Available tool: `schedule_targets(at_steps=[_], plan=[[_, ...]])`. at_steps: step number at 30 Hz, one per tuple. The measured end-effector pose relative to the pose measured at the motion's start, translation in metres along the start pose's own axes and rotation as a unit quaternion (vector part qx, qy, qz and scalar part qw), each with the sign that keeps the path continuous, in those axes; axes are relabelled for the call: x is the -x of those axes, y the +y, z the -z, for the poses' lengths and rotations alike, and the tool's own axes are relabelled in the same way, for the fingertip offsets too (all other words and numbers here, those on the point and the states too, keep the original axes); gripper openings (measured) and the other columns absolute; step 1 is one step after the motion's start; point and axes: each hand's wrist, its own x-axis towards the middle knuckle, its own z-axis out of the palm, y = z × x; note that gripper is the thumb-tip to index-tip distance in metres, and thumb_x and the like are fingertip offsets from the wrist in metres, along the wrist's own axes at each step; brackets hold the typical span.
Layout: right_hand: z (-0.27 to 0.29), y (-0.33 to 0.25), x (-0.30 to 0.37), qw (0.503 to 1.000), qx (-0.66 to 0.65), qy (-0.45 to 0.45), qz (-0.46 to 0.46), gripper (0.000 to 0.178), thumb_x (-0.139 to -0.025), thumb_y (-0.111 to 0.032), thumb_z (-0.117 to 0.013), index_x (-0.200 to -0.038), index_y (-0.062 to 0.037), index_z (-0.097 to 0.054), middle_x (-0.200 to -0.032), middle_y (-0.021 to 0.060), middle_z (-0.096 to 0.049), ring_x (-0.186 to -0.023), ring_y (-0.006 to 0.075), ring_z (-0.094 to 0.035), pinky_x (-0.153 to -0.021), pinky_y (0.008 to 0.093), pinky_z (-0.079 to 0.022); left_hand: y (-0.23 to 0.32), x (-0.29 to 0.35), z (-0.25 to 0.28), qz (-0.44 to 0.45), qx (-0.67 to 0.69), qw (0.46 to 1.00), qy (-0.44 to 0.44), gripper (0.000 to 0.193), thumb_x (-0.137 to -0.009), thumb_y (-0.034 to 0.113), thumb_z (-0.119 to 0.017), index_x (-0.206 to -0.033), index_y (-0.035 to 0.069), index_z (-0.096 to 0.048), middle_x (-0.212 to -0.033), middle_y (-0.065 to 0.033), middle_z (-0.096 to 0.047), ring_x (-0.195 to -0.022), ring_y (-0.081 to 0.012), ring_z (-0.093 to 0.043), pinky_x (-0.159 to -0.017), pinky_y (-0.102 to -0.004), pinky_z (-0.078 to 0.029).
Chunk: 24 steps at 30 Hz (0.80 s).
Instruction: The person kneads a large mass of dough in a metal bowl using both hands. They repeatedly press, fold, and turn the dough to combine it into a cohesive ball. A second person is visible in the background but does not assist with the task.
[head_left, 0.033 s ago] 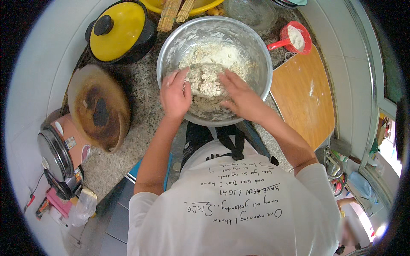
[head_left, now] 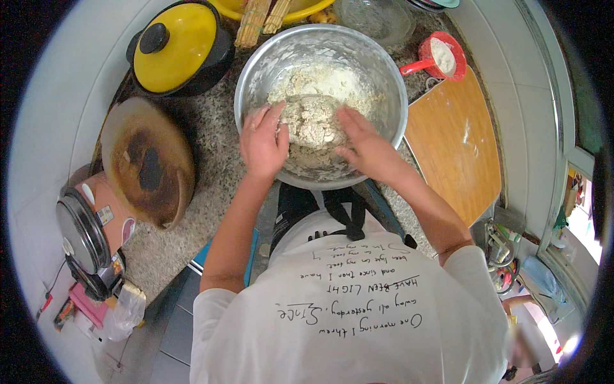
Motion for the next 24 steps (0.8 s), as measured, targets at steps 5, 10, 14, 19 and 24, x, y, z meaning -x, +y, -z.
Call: schedule_targets(at_steps=[5, 10, 14, 19, 24], plan=[[0.000, 0.009, 0.000, 0.997, -0.049, -0.001, -0.066, 0.084, -0.086, -0.024, -0.072, -0.152, -0.0019, -0.025, -0.153, 0.0261, -0.029, -0.143, 0.0393, -0.030, -0.117, 0.0405, -0.028, 0.012, -0.011, 0.000, -0.005, -0.015, 0.991, -0.134, 0.096, -0.066, 0.027, -0.084, -0.149, 0.012, -0.038, -0.148, -0.0188, -0.040, -0.136, -0.0394, -0.038, -0.115, -0.0467, -0.031], [-0.008, 0.039, -0.007, 0.995, -0.088, 0.018, -0.048, 0.073, -0.090, -0.022, -0.068, -0.150, -0.0008, -0.032, -0.148, 0.0260, -0.039, -0.142, 0.0391, -0.032, -0.117, 0.0406, -0.027, 0.022, -0.027, -0.021, -0.016, -0.071, 0.964, -0.255, 0.116, -0.058, 0.030, -0.090, -0.154, 0.014, -0.026, -0.154, -0.0195, -0.032, -0.143, -0.0394, -0.028, -0.117, -0.0524, -0.024], [-0.006, 0.060, -0.010, 0.996, -0.072, -0.005, -0.061, 0.055, -0.092, -0.010, -0.056, -0.144, 0.0013, -0.041, -0.145, 0.0260, -0.043, -0.138, 0.0397, -0.037, -0.116, 0.0416, -0.029, 0.017, -0.032, -0.040, 0.011, -0.062, 0.958, -0.279, 0.114, -0.059, 0.030, -0.090, -0.153, 0.014, -0.027, -0.152, -0.0202, -0.035, -0.144, -0.0398, -0.027, -0.118, -0.0550, -0.019], [-0.004, 0.085, -0.040, 0.995, 0.027, 0.054, -0.083, 0.054, -0.085, 0.004, -0.046, -0.139, 0.0021, -0.046, -0.146, 0.0270, -0.041, -0.137, 0.0404, -0.039, -0.116, 0.0412, -0.030, 0.026, -0.049, -0.054, -0.054, -0.083, 0.967, -0.235, 0.117, -0.057, 0.032, -0.090, -0.154, 0.017, -0.027, -0.150, -0.0140, -0.041, -0.141, -0.0347, -0.033, -0.119, -0.0555, -0.016], [0.004, 0.080, -0.064, 0.987, -0.159, -0.019, 0.007, 0.062, -0.081, 0.009, -0.043, -0.142, 0.0018, -0.043, -0.149, 0.0273, -0.038, -0.143, 0.0390, -0.031, -0.119, 0.0405, -0.025, 0.030, -0.068, -0.074, -0.063, -0.073, 0.964, -0.247, 0.105, -0.058, 0.032, -0.089, -0.149, 0.019, -0.038, -0.148, -0.0091, -0.045, -0.139, -0.0310, -0.037, -0.119, -0.0550, -0.017]])
